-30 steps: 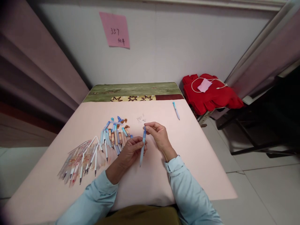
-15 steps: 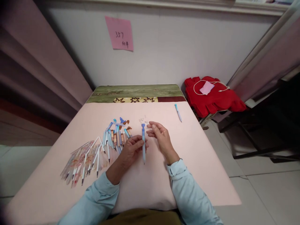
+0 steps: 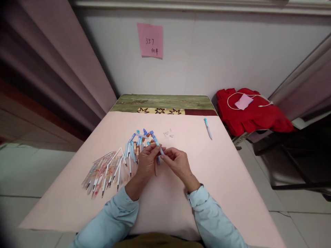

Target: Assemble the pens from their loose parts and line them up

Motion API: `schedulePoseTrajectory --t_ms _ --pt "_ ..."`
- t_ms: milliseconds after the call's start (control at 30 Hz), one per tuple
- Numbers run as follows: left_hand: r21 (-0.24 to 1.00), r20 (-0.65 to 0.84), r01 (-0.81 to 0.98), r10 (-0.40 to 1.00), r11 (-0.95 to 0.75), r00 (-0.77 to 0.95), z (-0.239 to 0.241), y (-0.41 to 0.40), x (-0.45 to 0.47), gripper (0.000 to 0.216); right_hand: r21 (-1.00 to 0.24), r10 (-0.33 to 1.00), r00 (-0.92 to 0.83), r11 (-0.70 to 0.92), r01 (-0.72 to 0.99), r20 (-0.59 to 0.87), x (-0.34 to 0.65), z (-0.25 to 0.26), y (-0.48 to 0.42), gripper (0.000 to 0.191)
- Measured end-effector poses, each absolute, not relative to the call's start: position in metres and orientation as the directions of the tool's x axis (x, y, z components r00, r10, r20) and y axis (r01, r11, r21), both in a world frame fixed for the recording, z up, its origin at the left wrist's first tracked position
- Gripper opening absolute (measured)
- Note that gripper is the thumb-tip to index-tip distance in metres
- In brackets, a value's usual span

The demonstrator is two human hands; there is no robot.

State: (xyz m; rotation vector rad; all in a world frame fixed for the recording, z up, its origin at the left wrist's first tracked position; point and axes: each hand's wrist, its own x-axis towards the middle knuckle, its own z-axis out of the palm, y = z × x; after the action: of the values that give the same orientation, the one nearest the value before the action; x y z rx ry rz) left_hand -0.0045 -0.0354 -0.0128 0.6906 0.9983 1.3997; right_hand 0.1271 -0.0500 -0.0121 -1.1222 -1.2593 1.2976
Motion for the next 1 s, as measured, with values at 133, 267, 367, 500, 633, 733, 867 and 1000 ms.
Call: schedulePoseTrajectory --t_ms 133,267,367,500,633,733,867,1000 --pt "0.872 -0.157 -0.487 0.965 0.036 -0.209 -0.005 -0.025 -0.02 0.04 -0.998 0.994 -0.098 0.047 0.047 0.042 0.124 -0.013 -0.052 0.019" --pt "0.858 -0.149 -0.513 0.948 -0.017 -0.282 0.005 -0.019 -0.037 0.041 -0.992 0.989 -0.138 0.071 0.101 0.057 0.116 -0.018 -0.055 0.017" --pt "0.862 -0.148 -0.507 0.946 -0.019 -0.288 0.008 -0.02 -0.041 0.038 -0.991 0.984 -0.174 0.065 0.114 0.045 0.111 -0.021 -0.057 0.017" --pt "0.85 -0.155 -0.526 0.949 -0.014 -0.276 0.007 -0.023 -0.037 0.034 -0.993 0.987 -0.154 0.056 0.104 0.04 0.107 -0.021 -0.06 0.017" --pt "0.843 -0.158 -0.538 0.95 -0.012 -0.269 0.004 -0.024 -0.033 0.033 -0.995 0.993 -0.108 0.049 0.092 0.039 0.104 -0.02 -0.063 0.016" --pt "0.842 -0.16 -0.539 0.946 -0.018 -0.283 0.004 -0.023 -0.032 0.033 -0.994 0.994 -0.103 0.051 0.099 0.04 0.102 -0.019 -0.064 0.014" --pt "0.838 -0.183 -0.546 0.934 -0.015 -0.307 0.004 -0.023 -0.033 0.035 -0.984 0.989 -0.135 0.085 0.157 0.063 0.103 -0.02 -0.061 0.01" --pt "0.834 -0.18 -0.552 0.946 0.001 -0.271 0.002 -0.022 -0.034 0.036 -0.969 0.992 -0.105 0.092 0.23 0.07 0.107 -0.026 -0.058 0.011"
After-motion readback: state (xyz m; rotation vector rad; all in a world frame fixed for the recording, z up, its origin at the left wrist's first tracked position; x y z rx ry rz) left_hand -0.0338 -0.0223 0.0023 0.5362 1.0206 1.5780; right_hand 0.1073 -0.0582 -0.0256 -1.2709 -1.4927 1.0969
